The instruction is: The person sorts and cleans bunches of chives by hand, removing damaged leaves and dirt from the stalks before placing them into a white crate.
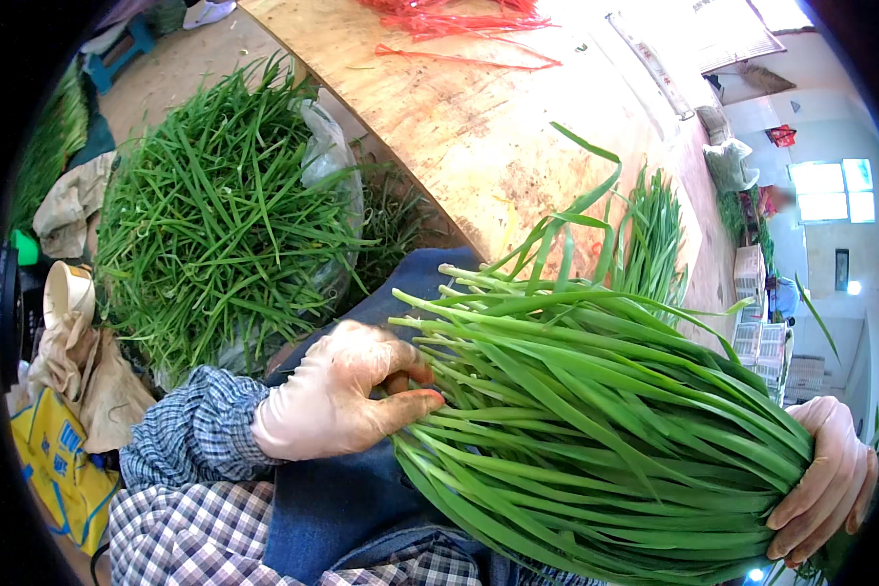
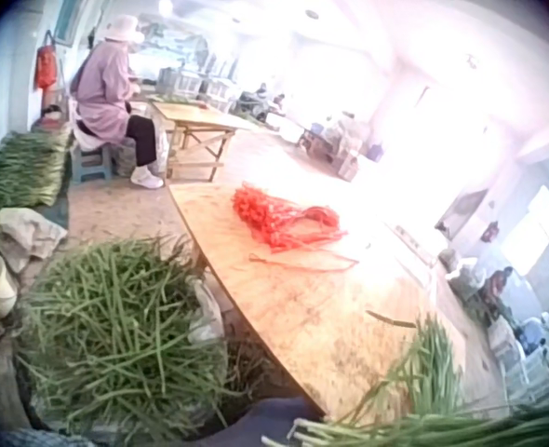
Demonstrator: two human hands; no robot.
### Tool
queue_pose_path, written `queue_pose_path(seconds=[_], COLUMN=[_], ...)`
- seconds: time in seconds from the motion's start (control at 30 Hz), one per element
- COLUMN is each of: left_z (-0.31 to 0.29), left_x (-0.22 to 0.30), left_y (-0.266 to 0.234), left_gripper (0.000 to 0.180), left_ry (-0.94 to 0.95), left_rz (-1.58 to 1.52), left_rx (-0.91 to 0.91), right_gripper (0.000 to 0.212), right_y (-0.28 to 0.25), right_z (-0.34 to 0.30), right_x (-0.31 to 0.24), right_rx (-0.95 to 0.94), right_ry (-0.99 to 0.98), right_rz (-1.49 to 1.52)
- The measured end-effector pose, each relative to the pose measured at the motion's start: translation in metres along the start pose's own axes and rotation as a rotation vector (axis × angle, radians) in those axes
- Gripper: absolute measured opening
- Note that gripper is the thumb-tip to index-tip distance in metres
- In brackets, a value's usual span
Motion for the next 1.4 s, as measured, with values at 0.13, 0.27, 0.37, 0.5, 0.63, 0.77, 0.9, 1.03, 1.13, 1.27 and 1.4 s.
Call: queue_pose_path(seconds=[0.13,0.27,0.37,0.5,0.63,0.77,0.9,1.03,1.13,1.27,1.4], left_z=[0.0,-0.002,-0.003,0.014,0.017,0.024,0.025,0.03,0.025,0.026,0.024], left_x=[0.006,0.005,0.001,0.002,-0.015,-0.016,-0.027,-0.028,-0.026,-0.024,-0.018], left_y=[0.005,0.013,0.017,0.028,0.032,0.048,0.049,0.056,0.058,0.065,0.058], left_gripper=[0.04,0.05,0.055,0.055,0.047,0.043,0.042,0.036,0.03,0.028,0.025], left_ry=[0.156,0.203,0.275,0.217,-0.028,-0.214,-0.267,-0.297,-0.431,-0.366,-0.179], left_rz=[0.274,0.294,0.289,0.062,-0.385,-0.572,-0.469,-0.564,-0.791,-0.924,-0.829], left_rx=[0.031,-0.057,-0.014,-0.16,-0.25,-0.317,-0.288,-0.249,-0.129,-0.07,-0.079], right_gripper=[0.018,0.018,0.018,0.019,0.02,0.019,0.019,0.018,0.017,0.017,0.017], right_y=[0.008,0.002,0.001,0.023,0.012,0.03,0.021,0.023,0.023,0.027,0.032], right_z=[0.002,-0.008,-0.008,0.015,0.001,0.019,0.01,0.012,0.013,0.015,0.018], right_x=[-0.004,-0.002,0.001,-0.005,0.006,0.002,0.007,0.008,0.006,0.001,0.003], right_rx=[-0.019,-0.027,-0.063,-0.137,-0.149,-0.173,-0.183,-0.197,-0.205,-0.216,-0.231], right_ry=[0.048,0.073,0.077,0.169,0.161,0.208,0.163,0.16,0.158,0.153,0.146], right_rz=[-0.021,-0.002,-0.025,-0.2,-0.161,-0.22,-0.186,-0.2,-0.21,-0.227,-0.234])
Point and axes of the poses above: each hand's wrist, its own z-axis towards the middle knuckle, its own y-axis out of the palm, x = y × z, the point moved 7 cm from there along z, towards the middle knuckle, and after that the axes turned 11 degrees about y, right-handed, at the moved point
